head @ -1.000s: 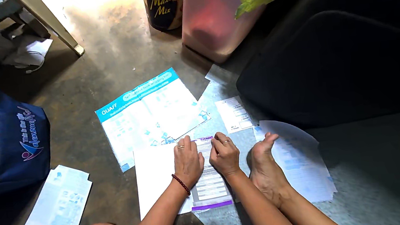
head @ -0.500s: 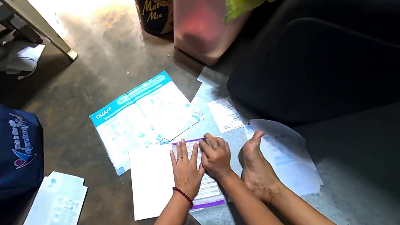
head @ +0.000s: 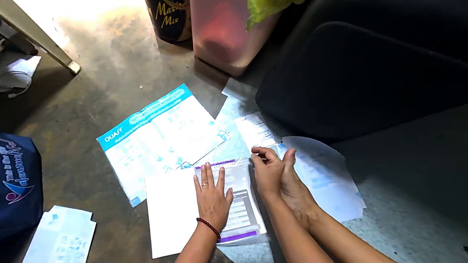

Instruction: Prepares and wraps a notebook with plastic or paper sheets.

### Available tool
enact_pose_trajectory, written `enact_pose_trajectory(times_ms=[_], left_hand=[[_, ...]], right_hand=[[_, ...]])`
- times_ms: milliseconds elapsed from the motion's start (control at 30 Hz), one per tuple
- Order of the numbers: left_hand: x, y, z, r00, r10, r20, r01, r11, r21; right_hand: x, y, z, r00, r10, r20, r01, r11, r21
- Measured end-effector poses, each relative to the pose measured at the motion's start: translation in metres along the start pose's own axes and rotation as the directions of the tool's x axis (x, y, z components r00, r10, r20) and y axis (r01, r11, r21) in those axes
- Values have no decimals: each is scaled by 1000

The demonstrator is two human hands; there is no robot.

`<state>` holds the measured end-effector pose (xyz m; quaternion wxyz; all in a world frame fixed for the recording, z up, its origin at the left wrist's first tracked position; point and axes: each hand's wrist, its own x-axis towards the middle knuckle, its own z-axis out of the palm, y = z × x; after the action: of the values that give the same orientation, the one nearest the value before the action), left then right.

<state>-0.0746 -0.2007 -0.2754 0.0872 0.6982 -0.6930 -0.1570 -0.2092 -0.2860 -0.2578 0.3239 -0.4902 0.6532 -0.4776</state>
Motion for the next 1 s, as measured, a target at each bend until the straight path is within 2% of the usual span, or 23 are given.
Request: enact_pose_trajectory(times_ms=[67,133,200,267,300,333,367,400,433,467,500,533,600,633,667,700,733,767,800,833,900,933,1000], left_hand=[[0,-1,2,1000,23,9,-23,1000,0],[1,-2,2,999,32,32,-32,999,-7],[1,-2,2,999,29,39,-29,999,-13],[1,-2,3,999,20,40,-19,1000,-21],[1,-2,3,999,18,33,-18,1000,-22],[0,-2,3,999,16,28,-15,1000,-20],[-1,-2,3,1000,15,12,-15,1000,-18],[-2,-2,3,1000,11,-8,-11,1000,-29],[-4,-1,4,1000,5,-22,-6,999,-42],[-4,0,5,999,1,-39,-2,999,-46],[-5,1,5,999,-10,-51,8,999,-40],[-6,2,6,998,-29,-51,27,999,-29],[-8,3,7,996,-73,-52,74,997,16],[-9,3,8,994,-96,-50,97,995,36],[-10,3,7,992,-116,-40,118,992,45],[-10,2,5,991,-130,-27,131,990,45],[-11,2,4,990,-138,-17,139,989,42],[-11,1,2,990,-142,-8,142,989,32],[-11,-1,1,990,-139,-11,139,990,14],[-11,-3,1,991,-128,-34,127,992,-14],[-9,-10,1,991,-81,-107,74,995,-71],[-7,-15,-1,991,-55,-123,43,994,-100],[-5,-23,-8,997,-26,-70,16,991,-134]], right_hand=[[5,3,-1,999,-39,17,40,999,-11],[-2,-4,-4,971,-126,205,171,960,-222],[-19,6,5,854,-277,440,465,786,-408],[-40,25,19,740,-359,569,648,608,-458],[-47,20,19,725,-296,622,652,586,-481],[-52,-8,14,718,-99,688,596,597,-536],[-50,-49,6,658,183,730,536,566,-626],[-42,-79,4,545,444,711,517,490,-702],[-54,-52,3,701,200,685,474,586,-657],[-60,-18,9,793,-6,610,482,618,-621],[-61,6,13,820,-94,565,495,611,-618],[-60,26,14,822,-142,552,521,579,-627],[-46,86,10,771,-319,552,632,489,-601],[-29,136,16,692,-612,384,713,492,-500],[-23,103,-17,739,-232,633,633,560,-534],[-13,66,-36,690,62,721,530,636,-562],[-8,43,-43,659,195,726,414,712,-567],[-10,29,-42,664,247,706,330,751,-572],[-18,19,-33,683,256,684,329,729,-601],[-32,10,-17,721,207,662,402,652,-642],[-53,21,10,822,-49,567,494,558,-667],[-54,28,14,828,-146,541,523,545,-655],[-54,33,14,809,-186,558,555,555,-620]])
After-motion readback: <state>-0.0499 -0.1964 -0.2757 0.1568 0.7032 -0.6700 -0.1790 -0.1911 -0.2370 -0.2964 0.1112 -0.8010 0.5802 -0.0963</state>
